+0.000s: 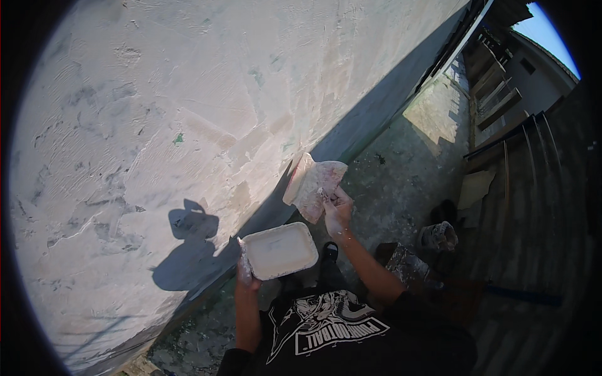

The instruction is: Applying plaster or putty to an outdoor wall using a putty knife and a tray.

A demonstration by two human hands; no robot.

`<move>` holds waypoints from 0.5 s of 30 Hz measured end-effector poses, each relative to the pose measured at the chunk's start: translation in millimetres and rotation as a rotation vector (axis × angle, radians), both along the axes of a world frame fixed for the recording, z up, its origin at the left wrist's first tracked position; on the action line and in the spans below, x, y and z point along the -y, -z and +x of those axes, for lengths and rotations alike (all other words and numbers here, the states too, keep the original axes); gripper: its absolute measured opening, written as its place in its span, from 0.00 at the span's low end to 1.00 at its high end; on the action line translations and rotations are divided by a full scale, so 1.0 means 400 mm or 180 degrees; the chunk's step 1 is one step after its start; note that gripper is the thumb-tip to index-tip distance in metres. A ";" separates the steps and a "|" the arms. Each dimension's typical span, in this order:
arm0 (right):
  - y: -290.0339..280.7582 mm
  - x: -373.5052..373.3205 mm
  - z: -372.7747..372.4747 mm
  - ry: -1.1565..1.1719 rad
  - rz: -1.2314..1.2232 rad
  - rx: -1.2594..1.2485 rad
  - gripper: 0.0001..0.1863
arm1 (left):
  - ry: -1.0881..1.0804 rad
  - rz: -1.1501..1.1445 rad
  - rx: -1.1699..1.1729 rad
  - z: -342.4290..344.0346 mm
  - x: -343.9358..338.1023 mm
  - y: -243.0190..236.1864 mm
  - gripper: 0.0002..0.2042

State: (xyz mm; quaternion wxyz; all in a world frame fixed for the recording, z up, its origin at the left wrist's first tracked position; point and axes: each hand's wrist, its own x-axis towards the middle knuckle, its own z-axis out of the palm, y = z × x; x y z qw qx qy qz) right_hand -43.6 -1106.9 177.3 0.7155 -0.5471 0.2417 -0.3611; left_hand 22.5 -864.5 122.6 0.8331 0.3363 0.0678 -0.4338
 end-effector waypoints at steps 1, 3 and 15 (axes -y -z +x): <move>-0.003 0.009 -0.022 0.0029 0.0275 0.0341 0.13 | 0.0088 -0.0047 0.0053 0.002 0.008 -0.007 0.27; -0.035 0.006 -0.062 0.0026 0.0469 0.0412 0.12 | 0.0143 0.0035 0.0050 0.005 0.025 -0.008 0.27; -0.064 -0.035 -0.196 0.0390 0.0789 0.0460 0.14 | 0.0703 -0.0295 -0.0157 0.021 0.139 -0.048 0.28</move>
